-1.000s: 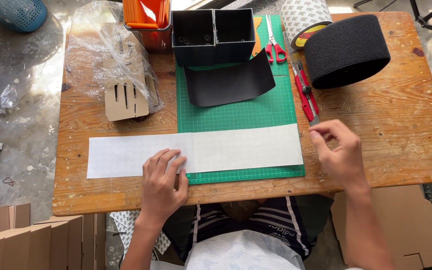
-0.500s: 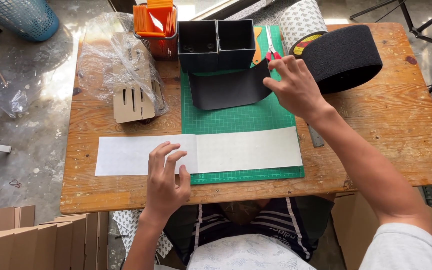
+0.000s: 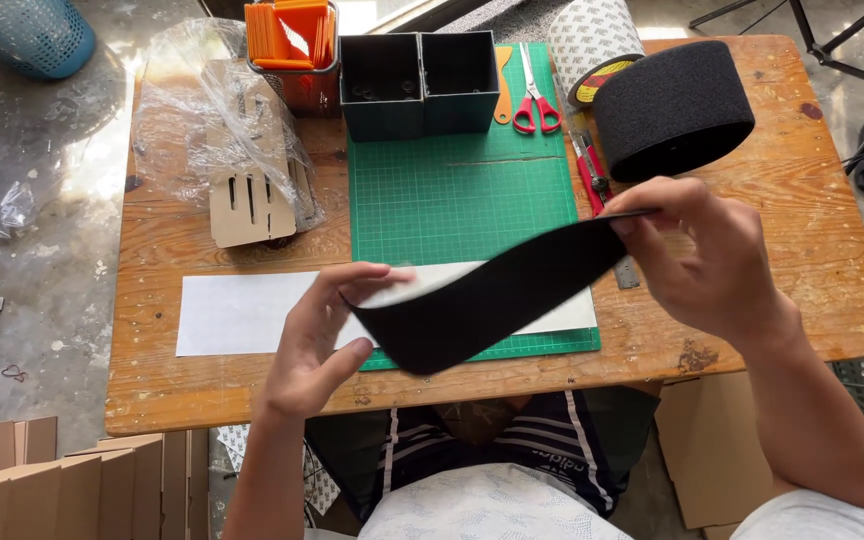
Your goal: The person unrolls a strip of patterned adhesive tape onto a green cutting mat and smooths it with an orange squeegee. They use a metal ruler and a red utility knife to cut the tape to size. The person then peels the backing off the tape and applies it to a black foam sheet, smoothing it down with the squeegee.
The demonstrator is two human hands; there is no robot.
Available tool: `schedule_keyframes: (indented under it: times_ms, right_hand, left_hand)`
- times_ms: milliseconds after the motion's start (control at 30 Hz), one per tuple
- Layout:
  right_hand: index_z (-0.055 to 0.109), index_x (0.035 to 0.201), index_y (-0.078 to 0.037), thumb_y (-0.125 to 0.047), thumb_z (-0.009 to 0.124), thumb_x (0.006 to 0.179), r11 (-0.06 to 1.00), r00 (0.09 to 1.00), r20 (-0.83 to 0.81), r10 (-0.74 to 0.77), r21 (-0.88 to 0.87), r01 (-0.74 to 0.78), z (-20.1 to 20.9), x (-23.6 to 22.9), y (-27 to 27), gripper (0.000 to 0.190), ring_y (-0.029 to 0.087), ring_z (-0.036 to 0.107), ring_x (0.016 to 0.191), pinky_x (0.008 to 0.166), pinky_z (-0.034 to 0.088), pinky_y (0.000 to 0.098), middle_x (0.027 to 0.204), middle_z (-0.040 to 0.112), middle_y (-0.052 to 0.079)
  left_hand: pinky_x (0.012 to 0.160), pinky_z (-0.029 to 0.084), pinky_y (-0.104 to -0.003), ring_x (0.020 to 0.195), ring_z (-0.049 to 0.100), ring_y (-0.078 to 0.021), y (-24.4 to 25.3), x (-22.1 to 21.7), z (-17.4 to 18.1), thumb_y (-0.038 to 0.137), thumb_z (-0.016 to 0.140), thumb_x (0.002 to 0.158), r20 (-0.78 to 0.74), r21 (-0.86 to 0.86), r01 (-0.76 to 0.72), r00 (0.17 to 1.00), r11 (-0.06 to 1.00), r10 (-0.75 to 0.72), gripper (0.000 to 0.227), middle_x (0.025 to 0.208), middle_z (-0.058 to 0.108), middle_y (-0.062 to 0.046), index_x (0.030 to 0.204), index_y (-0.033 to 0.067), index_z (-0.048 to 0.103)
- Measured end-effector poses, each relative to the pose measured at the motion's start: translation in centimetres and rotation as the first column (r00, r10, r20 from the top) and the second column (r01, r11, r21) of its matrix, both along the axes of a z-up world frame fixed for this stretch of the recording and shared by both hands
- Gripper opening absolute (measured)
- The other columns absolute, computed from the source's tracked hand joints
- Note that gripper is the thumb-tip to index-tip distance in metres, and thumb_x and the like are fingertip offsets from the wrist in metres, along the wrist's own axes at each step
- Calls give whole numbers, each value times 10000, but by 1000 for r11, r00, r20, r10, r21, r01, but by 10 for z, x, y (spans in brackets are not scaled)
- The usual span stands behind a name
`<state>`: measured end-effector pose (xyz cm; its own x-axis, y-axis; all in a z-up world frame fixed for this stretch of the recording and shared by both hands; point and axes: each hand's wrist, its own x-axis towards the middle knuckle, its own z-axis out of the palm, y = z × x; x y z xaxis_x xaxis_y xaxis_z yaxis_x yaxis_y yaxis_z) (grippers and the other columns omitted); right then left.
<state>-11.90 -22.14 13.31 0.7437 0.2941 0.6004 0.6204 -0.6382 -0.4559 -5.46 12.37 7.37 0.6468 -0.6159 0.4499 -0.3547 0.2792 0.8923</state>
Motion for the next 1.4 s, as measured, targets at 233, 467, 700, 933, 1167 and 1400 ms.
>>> schedule_keyframes:
  times_ms: [233,467,700,933,1167,1400]
  right_hand:
    - [548,1132,-118,-40,592,1014,863,822,-550,-146,335,378,-38,-11,-11,148,18,261,471,408,170,223,610,377,-43]
    - [723,1064,-110,-29,648,955,703,679,-711,-184,388,596,-61,-25,-10,155,36,302,565,489,203,215,632,401,-63]
    - [712,1014,-77,26,633,928,563,657,-750,-76,512,649,-114,-29,-38,155,-12,372,564,551,307,153,596,431,-73]
    - [724,960,-100,1,636,929,524,565,-818,-104,438,730,-131,-29,-33,137,30,500,582,528,449,186,625,531,-41]
    - [688,911,-99,-9,656,928,519,522,-847,-101,403,754,-140,-25,-26,97,46,518,599,526,440,194,670,593,-15]
    - [696,923,-97,-27,665,927,530,488,-866,-108,365,765,-141,-22,-21,77,33,499,571,492,411,174,627,536,-40]
  left_hand:
    - [651,624,-322,839,675,-201,-16,-5,-22,-15,669,889,-573,99,-247,778,964,258,279,942,669,-148,1102,29,494]
    - [484,639,-281,628,535,-97,-24,-6,-24,37,632,926,-448,343,-293,784,893,430,102,754,563,-25,884,80,549]
    - [770,596,-304,880,675,-230,-10,-5,-41,-25,595,927,281,237,-593,800,770,530,160,980,665,-133,1085,0,600]
    - [1033,525,-456,1179,565,-399,1,0,-77,-153,548,892,599,341,-570,745,748,294,218,1178,592,-233,1095,-93,599]
    - [1000,532,-404,1086,589,-339,0,2,-82,-58,600,946,648,351,-614,704,707,290,174,1098,614,-189,1115,-93,616]
    - [983,528,-424,1112,564,-351,2,3,-90,-93,589,912,646,379,-614,711,693,277,298,1154,581,-191,1207,-49,595]
